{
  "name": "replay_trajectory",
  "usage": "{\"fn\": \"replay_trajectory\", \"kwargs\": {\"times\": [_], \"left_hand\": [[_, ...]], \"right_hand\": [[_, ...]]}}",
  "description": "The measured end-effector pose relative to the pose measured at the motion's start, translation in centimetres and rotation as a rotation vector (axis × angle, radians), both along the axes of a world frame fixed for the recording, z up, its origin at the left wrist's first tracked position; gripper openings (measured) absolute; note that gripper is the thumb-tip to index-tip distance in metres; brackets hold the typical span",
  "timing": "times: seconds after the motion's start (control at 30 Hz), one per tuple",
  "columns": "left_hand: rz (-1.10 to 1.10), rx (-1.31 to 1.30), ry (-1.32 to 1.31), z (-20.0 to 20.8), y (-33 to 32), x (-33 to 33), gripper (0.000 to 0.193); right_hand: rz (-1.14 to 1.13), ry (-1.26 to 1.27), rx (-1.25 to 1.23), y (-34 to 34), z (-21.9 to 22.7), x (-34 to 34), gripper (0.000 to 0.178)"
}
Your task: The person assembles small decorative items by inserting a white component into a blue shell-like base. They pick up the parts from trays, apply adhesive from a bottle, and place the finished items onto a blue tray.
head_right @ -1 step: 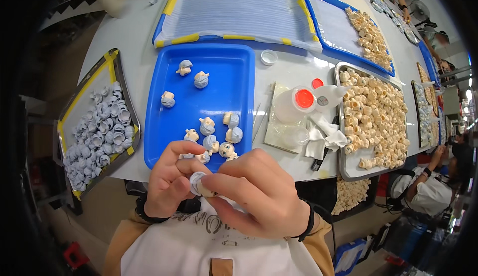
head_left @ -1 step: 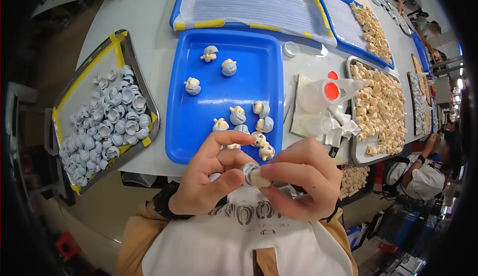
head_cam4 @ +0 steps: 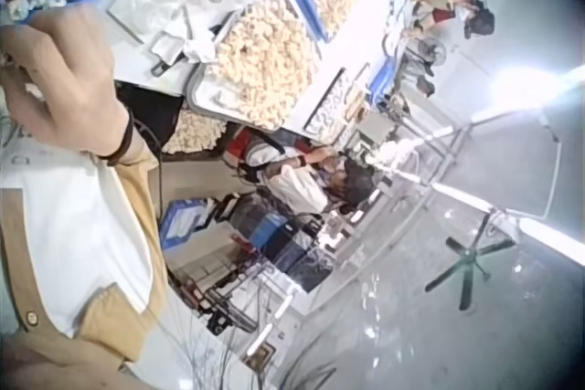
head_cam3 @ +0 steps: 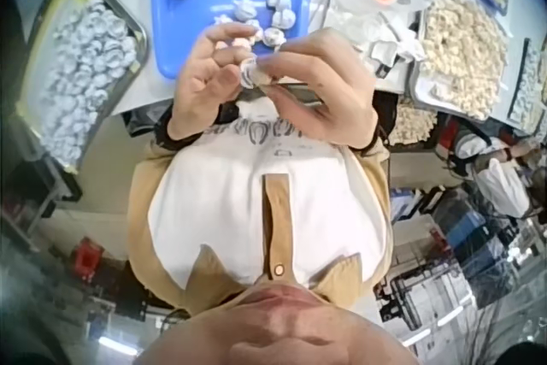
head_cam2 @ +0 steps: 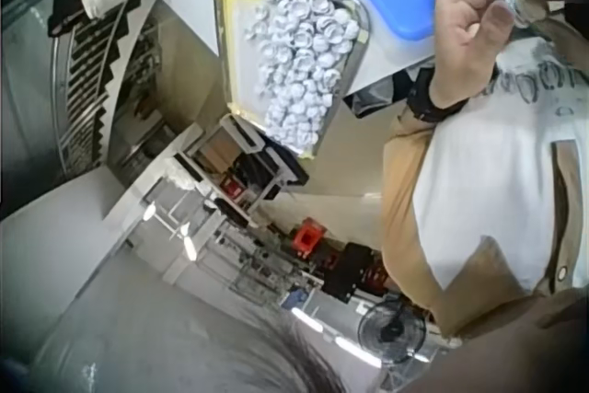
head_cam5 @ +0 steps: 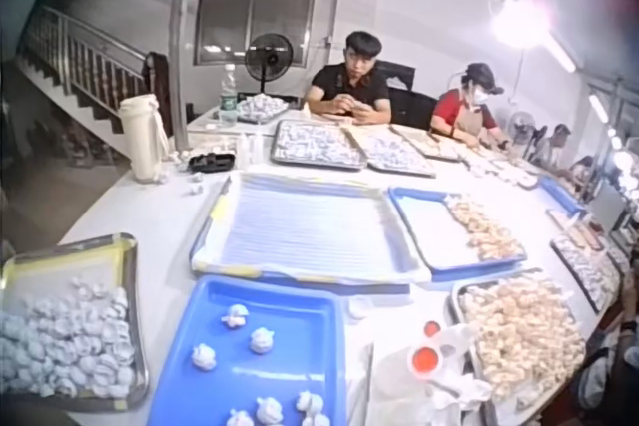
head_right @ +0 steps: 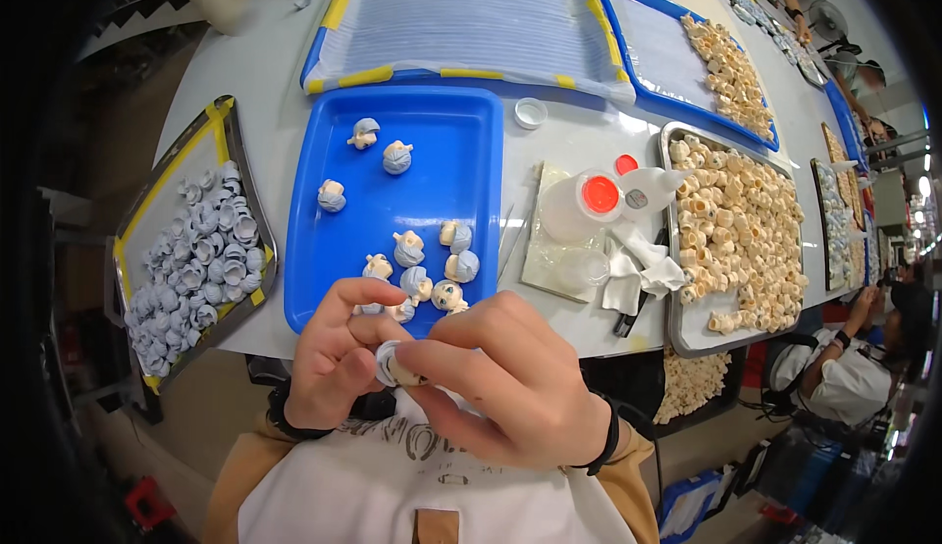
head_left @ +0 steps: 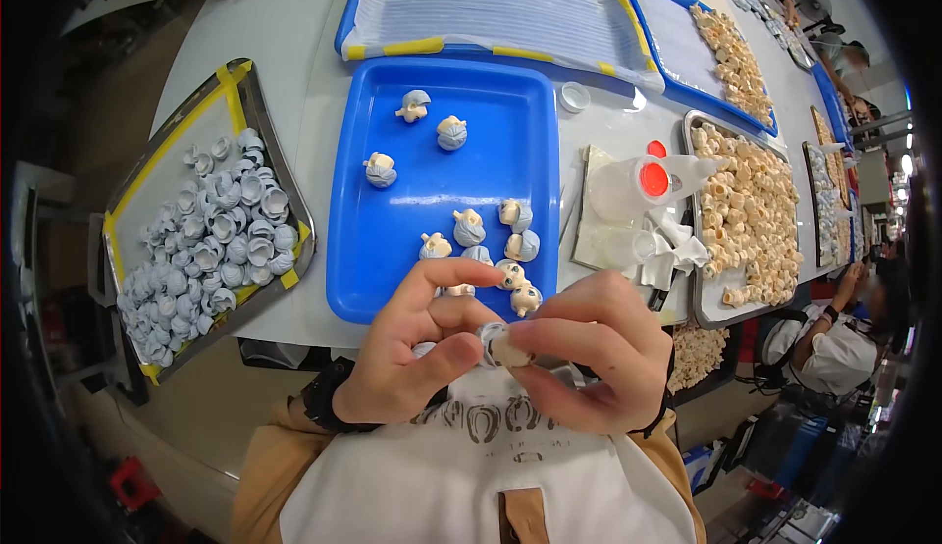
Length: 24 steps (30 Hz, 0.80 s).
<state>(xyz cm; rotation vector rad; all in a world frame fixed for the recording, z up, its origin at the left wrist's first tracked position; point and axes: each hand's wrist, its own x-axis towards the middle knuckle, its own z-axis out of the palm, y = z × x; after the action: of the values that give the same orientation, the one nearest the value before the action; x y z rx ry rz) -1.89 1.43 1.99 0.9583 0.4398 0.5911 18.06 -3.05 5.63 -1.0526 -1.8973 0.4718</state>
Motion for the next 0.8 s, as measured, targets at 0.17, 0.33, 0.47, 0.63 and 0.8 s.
{"fn": "replay_trajectory", "kwargs": {"times": [0.17, 0.33, 0.47, 0.63, 0.8], "left_hand": [[-0.043, 0.012, 0.054, 0.0, -0.1, -0.3, 0.054], [-0.039, -0.04, 0.014, 0.5, -0.4, 0.3, 0.056], [-0.052, 0.137, 0.095, 0.8, -0.2, 0.3, 0.054], [0.174, 0.213, -0.152, -1.5, 0.3, -1.2, 0.03], [0.513, -0.124, -0.536, -1.0, 1.2, -1.5, 0.021]], "right_hand": [[0.054, -0.052, 0.009, 0.3, -0.3, 0.1, 0.045], [-0.059, -0.145, 0.078, 0.3, -0.5, -1.0, 0.053], [-0.122, -0.276, 0.15, -0.2, -0.7, -1.5, 0.049], [-0.152, -0.32, 0.153, -0.3, -0.8, -0.1, 0.039], [-0.175, -0.445, -0.137, -0.8, -1.0, 1.4, 0.037]]}}
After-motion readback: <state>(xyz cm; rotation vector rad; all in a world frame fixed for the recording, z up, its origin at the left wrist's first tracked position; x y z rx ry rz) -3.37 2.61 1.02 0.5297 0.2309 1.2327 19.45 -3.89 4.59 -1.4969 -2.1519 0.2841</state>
